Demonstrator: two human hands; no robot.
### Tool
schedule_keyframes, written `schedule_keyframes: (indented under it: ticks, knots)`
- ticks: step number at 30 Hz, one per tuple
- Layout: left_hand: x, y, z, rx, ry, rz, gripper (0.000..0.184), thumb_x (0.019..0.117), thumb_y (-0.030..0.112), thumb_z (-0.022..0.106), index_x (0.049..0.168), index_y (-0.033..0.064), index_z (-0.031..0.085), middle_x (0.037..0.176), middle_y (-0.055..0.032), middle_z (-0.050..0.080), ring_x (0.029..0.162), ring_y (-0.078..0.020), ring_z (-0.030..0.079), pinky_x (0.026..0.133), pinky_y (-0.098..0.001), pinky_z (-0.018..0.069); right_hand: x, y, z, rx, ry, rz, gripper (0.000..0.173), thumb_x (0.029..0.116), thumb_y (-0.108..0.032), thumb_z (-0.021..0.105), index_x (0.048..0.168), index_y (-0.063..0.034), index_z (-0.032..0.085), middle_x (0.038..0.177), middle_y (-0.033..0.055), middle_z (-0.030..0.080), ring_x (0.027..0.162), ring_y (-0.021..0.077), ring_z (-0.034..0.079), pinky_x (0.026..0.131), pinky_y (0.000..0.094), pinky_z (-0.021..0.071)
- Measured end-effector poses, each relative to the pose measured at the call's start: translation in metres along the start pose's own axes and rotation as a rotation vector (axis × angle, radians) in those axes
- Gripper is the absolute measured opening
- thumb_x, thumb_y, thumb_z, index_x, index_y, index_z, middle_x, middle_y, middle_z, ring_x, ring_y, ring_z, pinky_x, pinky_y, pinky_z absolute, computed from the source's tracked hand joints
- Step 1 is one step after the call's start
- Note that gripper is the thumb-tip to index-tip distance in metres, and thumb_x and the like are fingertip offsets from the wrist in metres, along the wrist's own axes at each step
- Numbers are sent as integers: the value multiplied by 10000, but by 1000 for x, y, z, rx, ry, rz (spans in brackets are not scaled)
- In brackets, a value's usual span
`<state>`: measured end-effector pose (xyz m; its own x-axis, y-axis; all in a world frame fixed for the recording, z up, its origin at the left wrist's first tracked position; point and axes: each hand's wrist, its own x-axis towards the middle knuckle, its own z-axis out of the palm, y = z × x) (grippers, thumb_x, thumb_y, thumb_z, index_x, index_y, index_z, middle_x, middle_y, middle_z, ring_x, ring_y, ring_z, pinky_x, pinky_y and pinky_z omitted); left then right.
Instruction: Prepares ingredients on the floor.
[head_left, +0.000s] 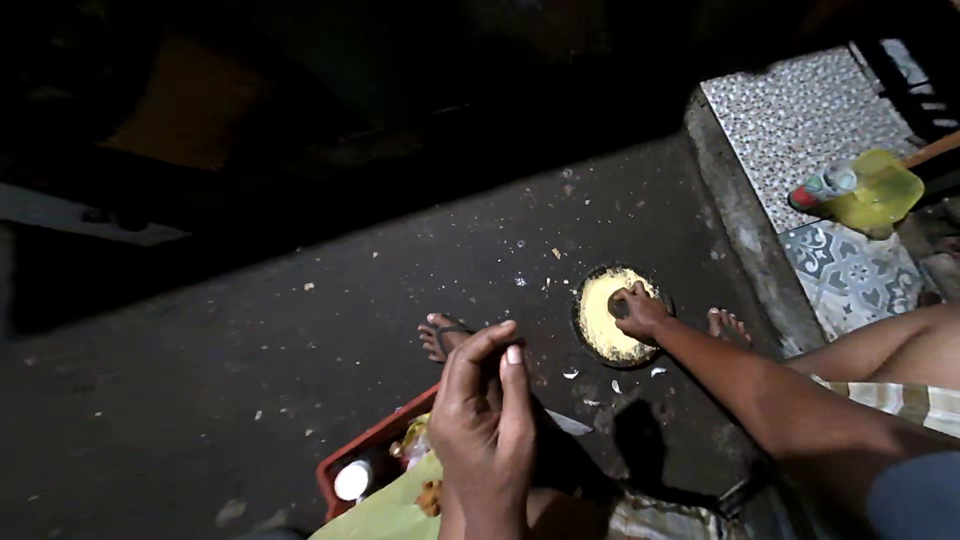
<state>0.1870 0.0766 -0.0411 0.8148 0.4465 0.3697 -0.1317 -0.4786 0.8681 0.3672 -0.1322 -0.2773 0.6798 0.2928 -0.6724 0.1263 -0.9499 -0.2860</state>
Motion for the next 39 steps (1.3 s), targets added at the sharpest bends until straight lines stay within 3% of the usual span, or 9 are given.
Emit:
schedule_keyframes:
  ticks: [3,7,13,16,21,24,32,37,39]
  knots:
    - [0,2,-3,-24,18,-12,236,1031,125,552,1167,-53,628,1104,-38,688,937,-48,679,819,-207,592,-17,7,11,-4,-52,11,657,860,-396,774,1445,-199,551,1575,250,371,1205,476,597,928,642,534]
    - [0,3,-1,-68,-12,-39,219,1038,134,559,1186,-8,635,1124,-6,688,965,-59,682,838,-228,600,-32,23,25,-139,-44,-97,643,891,-380,736,1476,-226,520,1590,206,361,1100,442,650,858,603,562]
    - [3,0,6,-48,-46,2,240,1034,129,552,1181,-43,631,1106,-32,684,941,-48,671,807,-201,586,10,-8,-41,92,-97,-15,577,888,-380,784,1403,-196,599,1548,240,420,1275,457,559,1010,663,476]
    - [1,0,4,-56,-26,-10,235,1034,128,558,1180,-41,628,1112,-23,685,947,-47,679,821,-210,596,25,-2,-60,135,-18,2,566,869,-388,817,1372,-215,623,1514,238,443,1227,446,585,958,666,502]
    - [5,1,8,-73,-47,1,230,1038,142,561,1187,-16,634,1139,-4,685,983,-41,673,851,-208,586,-8,32,-14,80,-71,11,646,849,-403,800,1422,-196,582,1588,267,361,1279,505,544,995,697,477]
    - [8,3,13,-74,-72,5,222,1037,143,562,1195,7,639,1158,7,688,998,-43,677,858,-216,591,-36,39,14,-45,-43,-80,628,869,-362,769,1437,-201,555,1567,225,384,1140,462,628,873,628,551]
    - [15,8,43,-38,-135,-1,240,1009,53,517,1193,-83,588,1148,1,671,940,-10,671,814,-211,593,-14,32,9,58,-24,-138,699,822,-225,830,1457,-181,543,1611,234,336,1250,534,542,915,713,502]
    - [26,16,75,56,-274,42,299,1012,67,513,1216,-147,560,1177,-105,661,940,-7,671,805,-201,586,-32,51,3,157,-33,-220,465,908,-172,753,1363,-176,658,1579,207,405,1381,512,419,1059,709,403]
    - [31,13,93,101,-346,39,321,1023,109,516,1225,-135,569,1163,-140,667,947,-41,678,822,-222,585,-47,65,-13,192,-26,-264,325,960,-180,694,1274,-97,705,1474,250,504,1366,488,455,1089,665,408]
